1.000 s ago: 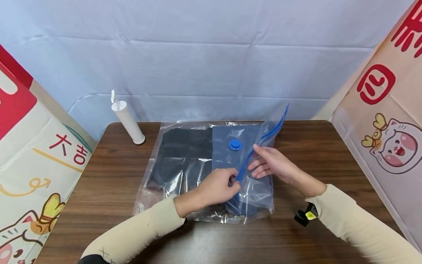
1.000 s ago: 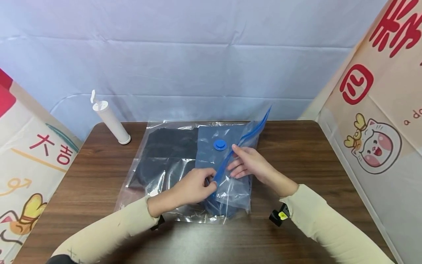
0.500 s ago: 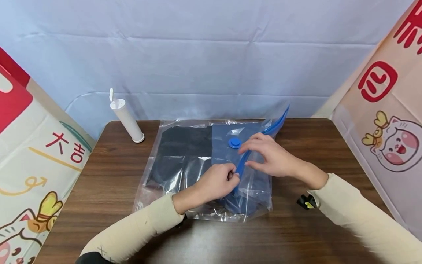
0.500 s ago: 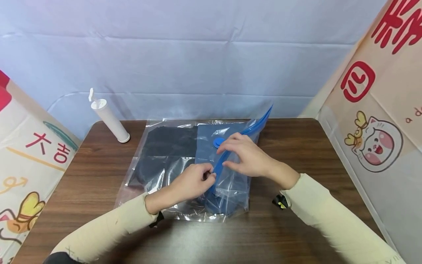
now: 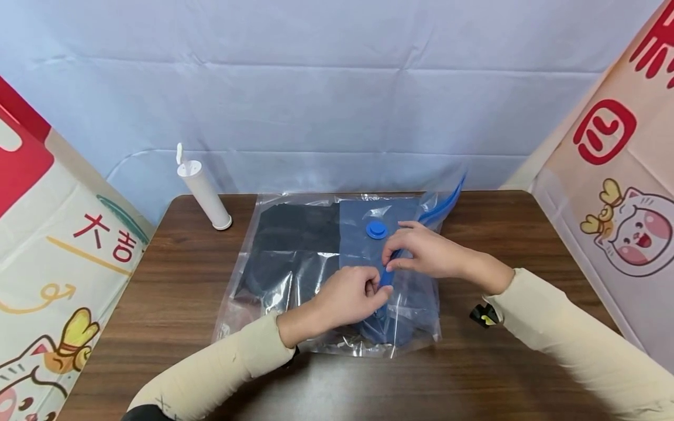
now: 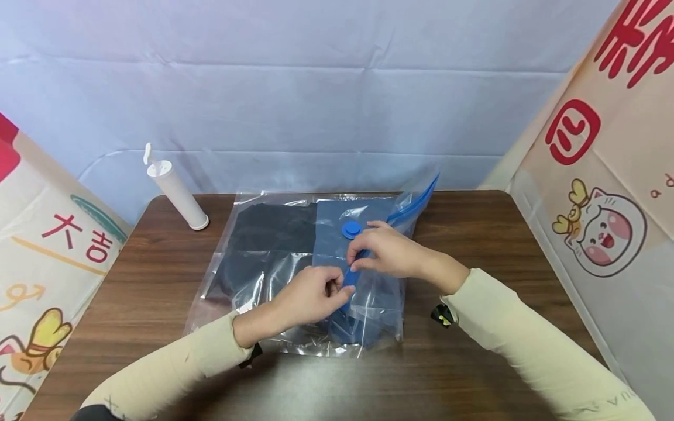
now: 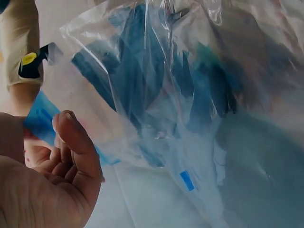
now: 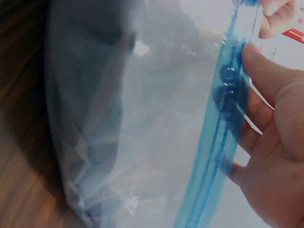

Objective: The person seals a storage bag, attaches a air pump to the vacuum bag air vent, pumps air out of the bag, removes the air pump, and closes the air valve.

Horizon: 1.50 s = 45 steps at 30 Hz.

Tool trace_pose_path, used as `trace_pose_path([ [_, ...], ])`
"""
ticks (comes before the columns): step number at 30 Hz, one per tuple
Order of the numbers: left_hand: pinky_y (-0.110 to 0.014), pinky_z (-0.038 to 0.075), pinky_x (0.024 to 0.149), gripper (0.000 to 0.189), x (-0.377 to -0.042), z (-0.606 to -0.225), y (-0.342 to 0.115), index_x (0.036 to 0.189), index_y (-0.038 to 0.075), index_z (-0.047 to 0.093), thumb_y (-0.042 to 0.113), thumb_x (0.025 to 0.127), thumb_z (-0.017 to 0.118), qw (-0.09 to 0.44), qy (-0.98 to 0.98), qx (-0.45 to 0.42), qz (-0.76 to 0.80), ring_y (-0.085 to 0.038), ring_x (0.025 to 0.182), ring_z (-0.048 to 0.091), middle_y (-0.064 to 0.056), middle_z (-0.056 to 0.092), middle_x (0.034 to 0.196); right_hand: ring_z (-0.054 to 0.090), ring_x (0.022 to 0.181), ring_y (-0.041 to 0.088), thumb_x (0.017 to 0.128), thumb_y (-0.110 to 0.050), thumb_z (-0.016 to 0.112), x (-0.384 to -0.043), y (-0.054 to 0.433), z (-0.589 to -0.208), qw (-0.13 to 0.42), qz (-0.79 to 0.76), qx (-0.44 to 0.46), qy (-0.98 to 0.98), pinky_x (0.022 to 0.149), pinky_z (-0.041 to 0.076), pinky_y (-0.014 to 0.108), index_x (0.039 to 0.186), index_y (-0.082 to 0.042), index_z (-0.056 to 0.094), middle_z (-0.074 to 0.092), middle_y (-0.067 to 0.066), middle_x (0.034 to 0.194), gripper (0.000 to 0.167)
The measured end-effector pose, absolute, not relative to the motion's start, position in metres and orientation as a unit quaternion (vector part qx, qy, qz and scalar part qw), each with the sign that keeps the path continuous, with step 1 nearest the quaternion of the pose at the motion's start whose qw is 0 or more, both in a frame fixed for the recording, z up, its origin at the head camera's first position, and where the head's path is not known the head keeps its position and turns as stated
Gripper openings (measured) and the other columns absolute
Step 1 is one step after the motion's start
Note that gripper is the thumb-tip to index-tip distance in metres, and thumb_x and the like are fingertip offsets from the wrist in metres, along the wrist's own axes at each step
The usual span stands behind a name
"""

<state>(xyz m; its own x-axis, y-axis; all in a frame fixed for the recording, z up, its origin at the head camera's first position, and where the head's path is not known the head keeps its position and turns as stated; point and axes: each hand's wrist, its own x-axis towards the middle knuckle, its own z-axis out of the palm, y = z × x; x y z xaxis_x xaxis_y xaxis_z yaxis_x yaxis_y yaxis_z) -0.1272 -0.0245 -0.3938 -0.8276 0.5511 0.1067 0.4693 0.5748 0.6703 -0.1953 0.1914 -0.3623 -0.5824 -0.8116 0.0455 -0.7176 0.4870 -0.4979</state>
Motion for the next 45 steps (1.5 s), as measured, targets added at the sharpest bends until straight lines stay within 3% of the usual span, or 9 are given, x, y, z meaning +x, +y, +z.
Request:
trace_pose_path([
  [18,-0.019,0.026,0.044,0.041,-0.127,-0.398,-0.024,0.062,0.019,0.042,0.016,0.095,0.066,0.050,0.896,0.261,0.355,-0.001,0.047,0.036,0.012,0.036,0.053,0.065,0.100,0.010,0.090,-0.017,0.079,-0.192,0.194,-0.372,0.071,-0.246,-0.457,0.852,0.115,0.022,0.064,0.094,-0.024,0.073,0.069,-0.018,0.094,0.009],
  [30,-0.020,0.026,0.045,0.041,-0.126,-0.403,-0.022,0.060,0.018,0.038,0.011,0.090,0.066,0.011,0.896,0.281,0.344,-0.003,0.047,0.035,0.012,0.032,0.051,0.066,0.091,0.007,0.096,-0.017,0.072,-0.187,0.192,-0.381,0.049,-0.232,-0.479,0.846,0.116,0.023,0.063,0.094,-0.014,0.073,0.069,-0.014,0.090,0.004],
  [37,-0.019,0.027,0.044,0.036,-0.123,-0.407,-0.022,0.063,0.018,0.042,0.010,0.091,0.064,-0.021,0.888,0.285,0.361,-0.002,0.048,0.036,0.012,0.035,0.054,0.066,0.093,0.009,0.098,-0.014,0.070,-0.184,0.192,-0.380,0.023,-0.223,-0.485,0.845,0.114,0.026,0.064,0.094,-0.015,0.072,0.070,-0.012,0.090,0.004],
  [45,-0.019,0.031,0.050,0.036,-0.128,-0.406,-0.023,0.065,0.017,0.044,0.015,0.093,0.067,-0.028,0.884,0.284,0.371,-0.004,0.055,0.038,0.007,0.041,0.063,0.068,0.095,0.011,0.097,-0.014,0.071,-0.185,0.196,-0.375,0.037,-0.233,-0.450,0.861,0.116,0.023,0.064,0.098,-0.015,0.070,0.071,-0.010,0.095,0.001],
])
